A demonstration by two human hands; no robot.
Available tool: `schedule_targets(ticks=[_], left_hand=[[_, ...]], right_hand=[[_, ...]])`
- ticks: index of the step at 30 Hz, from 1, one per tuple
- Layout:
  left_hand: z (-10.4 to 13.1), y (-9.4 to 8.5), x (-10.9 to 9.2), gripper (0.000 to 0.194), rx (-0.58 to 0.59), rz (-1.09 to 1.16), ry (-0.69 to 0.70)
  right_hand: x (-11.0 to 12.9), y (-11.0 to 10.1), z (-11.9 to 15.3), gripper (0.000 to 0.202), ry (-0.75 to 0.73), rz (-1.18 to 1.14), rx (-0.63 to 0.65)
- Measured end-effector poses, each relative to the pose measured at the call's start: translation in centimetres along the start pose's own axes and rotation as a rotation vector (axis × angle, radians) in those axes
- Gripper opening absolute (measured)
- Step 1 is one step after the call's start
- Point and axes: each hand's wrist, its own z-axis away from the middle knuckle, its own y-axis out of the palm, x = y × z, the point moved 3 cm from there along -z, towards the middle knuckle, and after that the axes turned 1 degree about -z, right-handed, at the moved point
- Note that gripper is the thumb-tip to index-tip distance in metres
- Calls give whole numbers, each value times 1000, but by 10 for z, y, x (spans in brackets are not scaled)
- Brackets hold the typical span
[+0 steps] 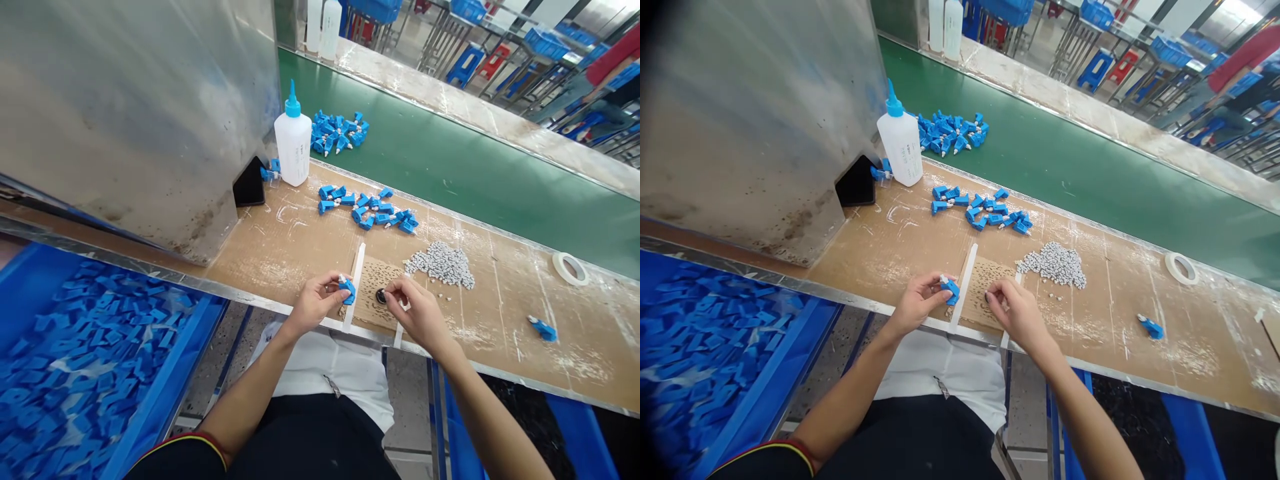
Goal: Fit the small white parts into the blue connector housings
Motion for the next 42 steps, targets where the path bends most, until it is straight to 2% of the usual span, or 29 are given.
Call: schedule_targets(ticks=[3, 5, 9, 12, 17, 25, 28, 32, 36, 42], left_hand=[[0, 0, 1, 38, -1, 2, 42], [0, 0, 0, 36, -1, -3, 76], [1, 1, -3, 33, 15, -22, 116], [1, 1, -5, 34, 19, -35, 120], [0, 0, -4, 34, 16, -59, 137], [4, 0, -4, 35, -20, -125, 93], [6, 1, -4, 33, -13, -181, 85], [7, 1, -3, 35, -2, -201, 78], [11, 8, -6, 43, -48, -160, 27], [32, 39, -18, 50, -98, -222, -12]], right_hand=[[22, 13, -7, 11, 81, -163, -143], [31, 26, -12, 11, 115, -258, -194], [37, 48, -15, 10, 140, -377, -245], [37, 56, -15, 10, 142, -391, -288], [38, 58, -14, 9, 146, -371, -307], [39, 50, -15, 14, 152, -297, -135], [36, 50, -12, 15, 141, -317, -112], [30, 51, -5, 14, 155, -402, -153], [29, 53, 5, 12, 214, -506, -200], [47, 52, 22, 11, 200, -362, -340]])
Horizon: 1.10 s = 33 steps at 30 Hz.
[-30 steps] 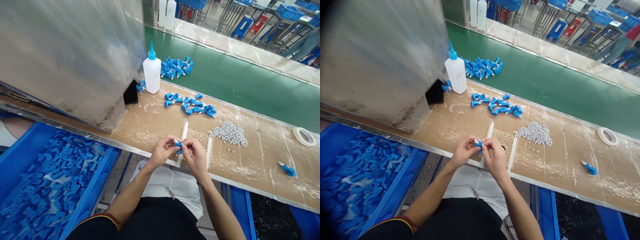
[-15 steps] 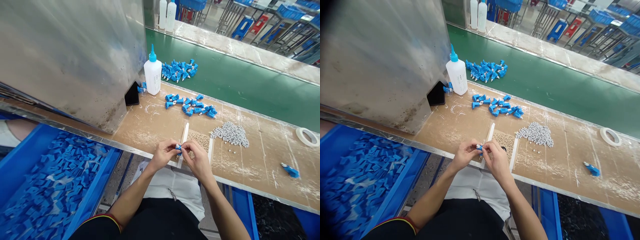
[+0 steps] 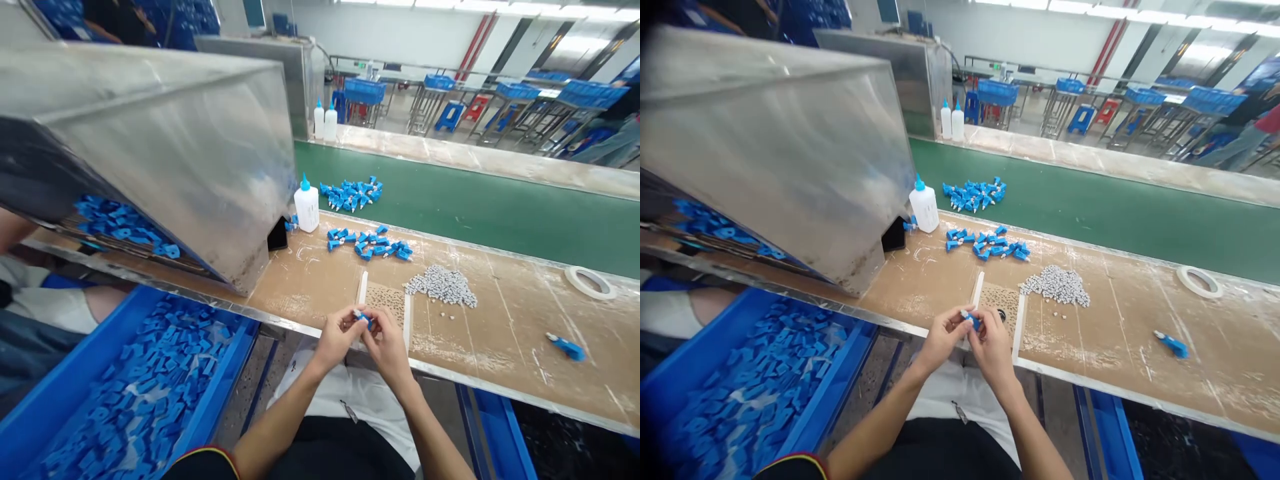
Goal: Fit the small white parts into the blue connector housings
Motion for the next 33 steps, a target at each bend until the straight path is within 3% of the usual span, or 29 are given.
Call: schedule_targets(ticks=[4, 8, 11, 13, 15, 17, 19, 21, 23, 25, 27, 29, 33], left_hand=[[8, 16, -18, 41, -11, -146, 46], [6, 27, -33, 34, 67, -205, 90], [-3, 36, -32, 39, 107, -214, 53], [-13, 44, -28, 51, 203, -221, -23], [-27, 49, -25, 71, 329, -238, -99], [-43, 48, -27, 77, 370, -267, -113], [-61, 39, -35, 67, 332, -304, -83], [-77, 25, -44, 55, 289, -337, -54], [-90, 6, -55, 46, 252, -359, -28], [-103, -17, -68, 43, 171, -385, 21], [-122, -39, -82, 42, 52, -465, 63], [-153, -51, -97, 39, -67, -571, 86], [-254, -42, -118, 39, -236, -716, 93]], right_hand=[[12, -7, 6, 13, -44, 60, -120], [21, -12, 7, 10, -55, 99, -202], [16, -18, 6, 12, -45, 137, -227], [1, -37, 5, 15, -41, 182, -241], [-27, -74, 6, 18, -18, 277, -296], [-67, -129, 11, 22, 69, 461, -422], [-107, -190, 22, 28, 210, 685, -521], [-139, -243, 32, 33, 337, 841, -531], [-156, -281, 38, 39, 405, 953, -548], [-161, -302, 32, 44, 431, 1061, -611], [-161, -308, 6, 48, 409, 1120, -663], [-160, -298, -44, 48, 334, 1081, -615], [-159, -236, -194, 36, 79, 745, -383]])
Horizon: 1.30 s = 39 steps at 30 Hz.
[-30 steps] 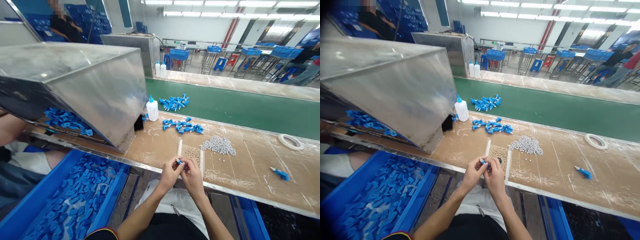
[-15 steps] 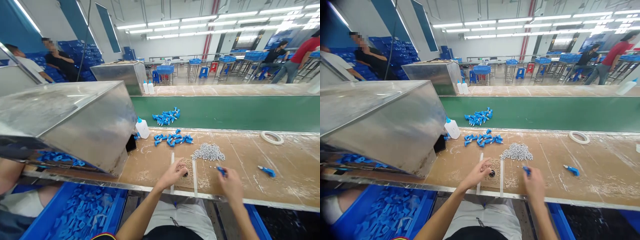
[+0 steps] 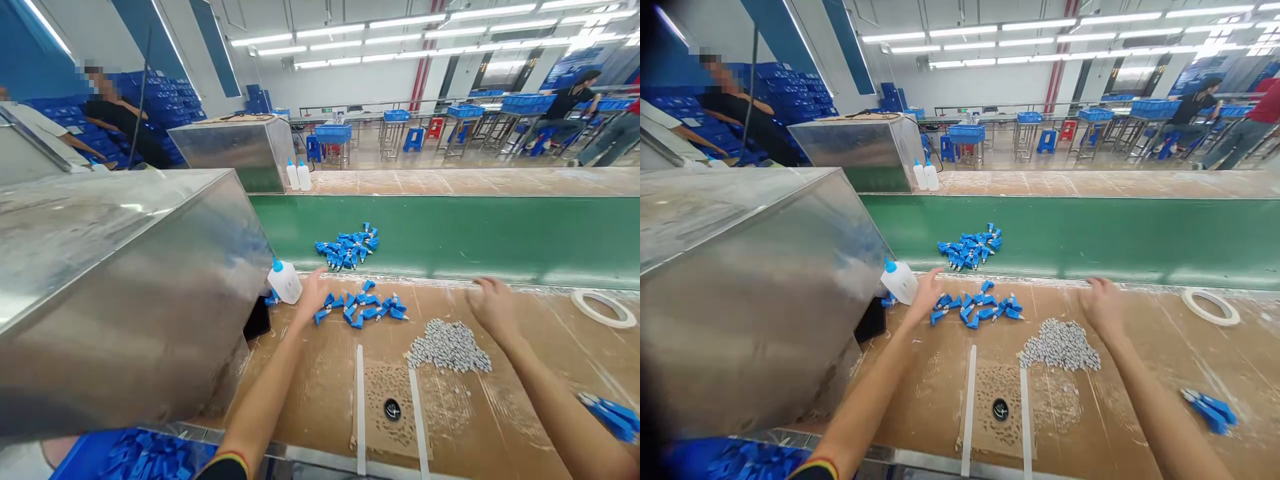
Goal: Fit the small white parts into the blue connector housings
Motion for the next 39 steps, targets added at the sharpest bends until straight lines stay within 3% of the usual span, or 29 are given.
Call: schedule_targets(ticks=[4, 8, 12, 16, 18, 21, 26, 30, 33, 39], left_hand=[[-100, 44, -5, 63, -155, -143, -182], [-169, 77, 13, 64, -190, -239, -261], [-226, 103, 23, 59, -90, -292, -136], [-269, 134, 17, 50, 130, -273, 50], [-277, 147, 12, 48, 247, -234, 142], [-265, 155, 5, 47, 393, -159, 258], [-215, 136, 2, 43, 557, -113, 341], [-176, 121, -9, 37, 599, -193, 328], [-149, 121, -20, 27, 628, -296, 311], [-96, 118, -33, 31, 617, -448, 330]], right_hand=[[71, 110, -99, 38, -89, -386, 24], [93, 206, -163, 44, -115, -455, 90], [91, 272, -213, 50, -90, -551, 205], [94, 311, -233, 48, 26, -716, 503], [97, 314, -227, 41, 34, -748, 575], [99, 303, -207, 38, 24, -764, 625], [100, 262, -161, 46, 38, -761, 719], [108, 229, -131, 47, 18, -722, 807], [115, 210, -114, 48, 9, -676, 838], [123, 183, -81, 47, -35, -611, 854]])
